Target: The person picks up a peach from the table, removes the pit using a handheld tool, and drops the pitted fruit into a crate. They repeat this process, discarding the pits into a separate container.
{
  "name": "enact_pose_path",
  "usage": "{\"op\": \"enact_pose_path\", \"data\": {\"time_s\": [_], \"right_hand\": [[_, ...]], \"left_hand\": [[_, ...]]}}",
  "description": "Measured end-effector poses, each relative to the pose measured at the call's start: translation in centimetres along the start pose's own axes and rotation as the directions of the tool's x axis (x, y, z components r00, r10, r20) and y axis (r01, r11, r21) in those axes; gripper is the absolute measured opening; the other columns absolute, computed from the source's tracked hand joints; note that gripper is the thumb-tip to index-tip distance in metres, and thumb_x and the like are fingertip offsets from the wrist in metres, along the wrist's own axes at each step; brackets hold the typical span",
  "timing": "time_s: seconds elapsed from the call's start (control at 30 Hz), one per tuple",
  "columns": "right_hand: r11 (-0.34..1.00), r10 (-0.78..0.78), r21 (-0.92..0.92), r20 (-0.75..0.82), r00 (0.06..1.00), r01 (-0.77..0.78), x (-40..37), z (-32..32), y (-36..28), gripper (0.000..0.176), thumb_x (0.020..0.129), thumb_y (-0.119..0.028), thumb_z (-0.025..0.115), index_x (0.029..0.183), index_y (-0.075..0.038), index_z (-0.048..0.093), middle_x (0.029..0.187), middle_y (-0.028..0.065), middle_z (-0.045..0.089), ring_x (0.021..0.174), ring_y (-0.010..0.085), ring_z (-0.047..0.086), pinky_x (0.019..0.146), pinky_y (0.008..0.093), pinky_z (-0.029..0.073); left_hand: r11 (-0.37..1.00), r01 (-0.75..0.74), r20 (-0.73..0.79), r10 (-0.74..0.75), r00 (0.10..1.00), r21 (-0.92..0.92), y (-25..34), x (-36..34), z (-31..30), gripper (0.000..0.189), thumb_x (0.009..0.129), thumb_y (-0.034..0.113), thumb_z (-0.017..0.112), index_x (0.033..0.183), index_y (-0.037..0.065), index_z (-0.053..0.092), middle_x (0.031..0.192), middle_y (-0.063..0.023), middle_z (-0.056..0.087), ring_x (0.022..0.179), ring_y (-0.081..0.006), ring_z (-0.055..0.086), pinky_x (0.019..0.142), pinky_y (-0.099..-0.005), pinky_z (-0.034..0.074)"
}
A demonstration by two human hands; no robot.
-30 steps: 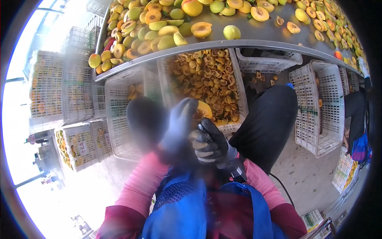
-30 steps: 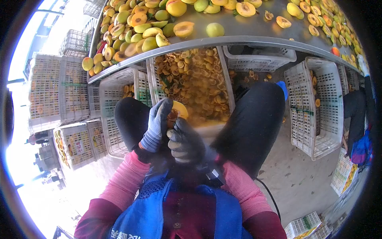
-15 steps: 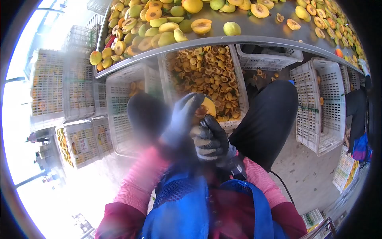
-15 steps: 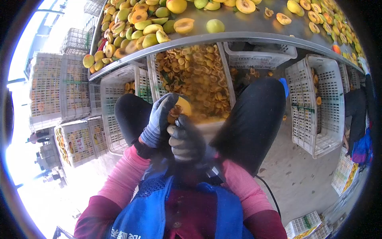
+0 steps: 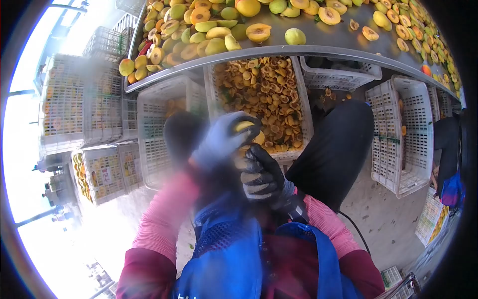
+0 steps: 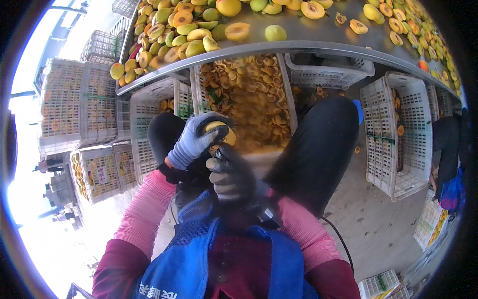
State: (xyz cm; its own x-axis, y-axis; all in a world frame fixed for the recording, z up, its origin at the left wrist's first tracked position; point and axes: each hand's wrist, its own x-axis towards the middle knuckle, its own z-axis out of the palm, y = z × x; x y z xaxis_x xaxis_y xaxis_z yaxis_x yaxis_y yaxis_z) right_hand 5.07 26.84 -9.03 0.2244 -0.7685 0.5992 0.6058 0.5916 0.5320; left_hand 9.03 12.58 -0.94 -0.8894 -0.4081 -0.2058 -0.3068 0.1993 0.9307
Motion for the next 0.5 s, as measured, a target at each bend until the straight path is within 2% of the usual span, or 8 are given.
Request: {"op": "enact_pose_path", "data": {"time_s": [0.17,0.23,0.3,0.37,0.4,0.43,0.47,0.5], "right_hand": [[0.992,-0.102,-0.073,-0.037,0.994,0.099,0.6,1.1,0.7,0.045,0.094,-0.055,0.034,0.086,-0.012,0.045,0.060,-0.0005,0.041,0.044,0.0113,0.039,0.038,0.0271,0.035],[0.963,-0.215,-0.200,-0.174,0.961,0.179,1.2,2.7,1.2,0.045,0.095,-0.052,0.035,0.079,-0.011,0.043,0.050,-0.0045,0.037,0.034,0.0038,0.036,0.030,0.0200,0.032],[0.957,-0.180,-0.250,-0.108,0.978,0.149,1.1,2.7,0.6,0.046,0.095,-0.053,0.034,0.083,-0.010,0.047,0.050,-0.0042,0.039,0.035,0.0036,0.037,0.030,0.0200,0.035],[0.938,-0.093,-0.334,0.003,0.996,0.088,0.4,2.3,-0.2,0.047,0.095,-0.054,0.034,0.087,-0.010,0.050,0.051,-0.0042,0.041,0.035,0.0033,0.037,0.031,0.0204,0.036],[0.944,-0.216,-0.274,-0.096,0.972,0.183,-0.7,2.2,-0.1,0.043,0.095,-0.052,0.037,0.094,-0.012,0.054,0.051,-0.0033,0.042,0.035,0.0048,0.039,0.032,0.0216,0.039],[0.883,-0.391,-0.389,-0.297,0.871,0.263,-1.2,2.1,-0.4,0.042,0.094,-0.052,0.038,0.093,-0.013,0.055,0.051,-0.0033,0.042,0.036,0.0052,0.039,0.033,0.0219,0.039],[0.806,-0.554,-0.503,-0.459,0.695,0.311,-1.5,2.0,-0.2,0.041,0.094,-0.052,0.039,0.092,-0.014,0.056,0.052,-0.0033,0.043,0.036,0.0057,0.039,0.033,0.0223,0.039],[0.692,-0.679,-0.681,-0.499,0.538,0.241,-1.4,1.9,-0.1,0.041,0.094,-0.051,0.041,0.089,-0.014,0.058,0.052,-0.0038,0.041,0.037,0.0059,0.038,0.034,0.0225,0.037]], "left_hand": [[0.746,0.269,-0.022,-0.355,0.935,-0.610,-1.9,-0.9,2.3,0.022,0.090,0.024,0.055,0.096,0.003,0.060,0.083,-0.0030,0.060,0.074,-0.0147,0.058,0.068,-0.0271,0.048],[0.615,0.214,-0.077,-0.410,0.909,-0.759,-0.7,-0.9,3.5,0.022,0.091,0.028,0.054,0.093,0.006,0.058,0.081,-0.0026,0.058,0.072,-0.0135,0.056,0.067,-0.0260,0.047],[0.488,0.147,-0.156,-0.526,0.836,-0.861,-3.0,-0.6,4.2,0.023,0.091,0.028,0.054,0.095,0.006,0.057,0.081,-0.0027,0.059,0.072,-0.0137,0.057,0.068,-0.0258,0.048],[0.600,-0.026,-0.287,-0.344,0.894,-0.800,-3.9,-2.0,3.3,0.029,0.088,0.023,0.058,0.111,0.005,0.053,0.096,-0.0045,0.057,0.090,-0.0167,0.056,0.081,-0.0292,0.046],[0.636,-0.120,-0.347,-0.245,0.905,-0.763,-4.2,-2.6,2.8,0.036,0.087,0.020,0.060,0.119,0.005,0.051,0.103,-0.0055,0.056,0.098,-0.0181,0.055,0.087,-0.0310,0.046],[0.901,-0.140,-0.422,-0.051,0.905,-0.410,-4.2,-3.1,1.7,0.036,0.086,0.017,0.060,0.118,0.004,0.051,0.104,-0.0070,0.057,0.098,-0.0198,0.055,0.088,-0.0313,0.046],[0.983,-0.083,-0.481,0.154,0.863,0.166,-4.0,-3.5,0.6,0.036,0.084,0.013,0.060,0.118,0.003,0.052,0.104,-0.0085,0.057,0.098,-0.0215,0.056,0.089,-0.0317,0.045],[0.824,0.011,-0.515,0.344,0.785,0.567,-3.9,-3.9,-0.5,0.037,0.082,0.010,0.060,0.118,0.003,0.052,0.104,-0.0100,0.058,0.098,-0.0231,0.056,0.089,-0.0321,0.045]]}}
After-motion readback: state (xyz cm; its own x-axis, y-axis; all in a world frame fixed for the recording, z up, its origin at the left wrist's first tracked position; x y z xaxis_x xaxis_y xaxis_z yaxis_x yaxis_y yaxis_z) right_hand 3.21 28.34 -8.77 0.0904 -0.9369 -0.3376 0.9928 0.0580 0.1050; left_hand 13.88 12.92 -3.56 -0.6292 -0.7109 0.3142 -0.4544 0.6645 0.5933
